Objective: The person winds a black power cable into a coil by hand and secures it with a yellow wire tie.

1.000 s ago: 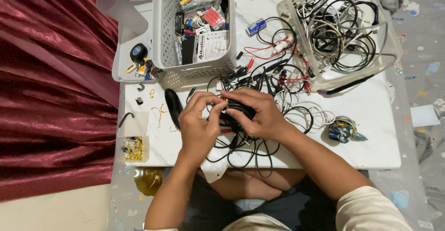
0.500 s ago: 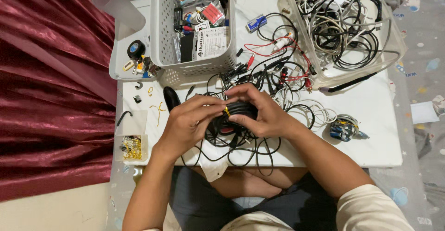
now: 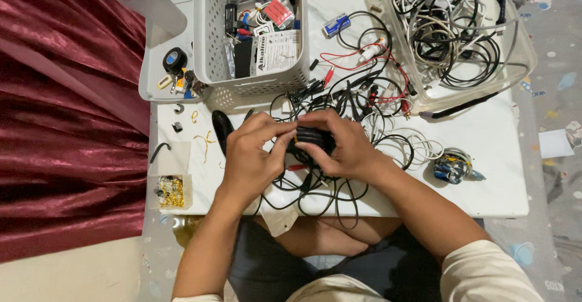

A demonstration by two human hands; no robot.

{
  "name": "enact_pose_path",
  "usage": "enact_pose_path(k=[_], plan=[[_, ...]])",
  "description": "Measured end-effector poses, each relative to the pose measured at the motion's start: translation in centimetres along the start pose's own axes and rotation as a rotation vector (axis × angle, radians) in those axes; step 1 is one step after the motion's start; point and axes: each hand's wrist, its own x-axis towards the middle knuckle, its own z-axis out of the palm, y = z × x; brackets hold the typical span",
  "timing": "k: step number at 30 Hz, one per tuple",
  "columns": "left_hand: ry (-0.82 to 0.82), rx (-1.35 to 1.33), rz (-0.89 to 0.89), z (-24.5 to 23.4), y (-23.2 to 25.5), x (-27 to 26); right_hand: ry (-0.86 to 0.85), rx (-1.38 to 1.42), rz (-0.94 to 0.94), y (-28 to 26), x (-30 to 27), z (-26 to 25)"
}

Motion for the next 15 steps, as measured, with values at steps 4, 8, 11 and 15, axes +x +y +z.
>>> enact_pose_path(k=[4, 8, 11, 15], plan=[[0.131, -0.03, -0.132, 2.1, 1.3, -0.2, 0.135, -0.205, -0.164, 0.2, -0.1, 0.5], [0.33, -0.006, -0.191, 4.2, 2.1, -0.5, 0.163, -0.213, -0.065, 0.0, -0.1, 0.6], [0.344, 0.0, -0.121, 3.7, 2.2, -1.4, 0.142, -0.022, 0.026, -0.6, -0.1, 0.2], [0.216, -0.062, -0.029, 1.1, 1.5, -1.9, 0.038, 0.242, -0.016, -1.1, 0.2, -0.3]])
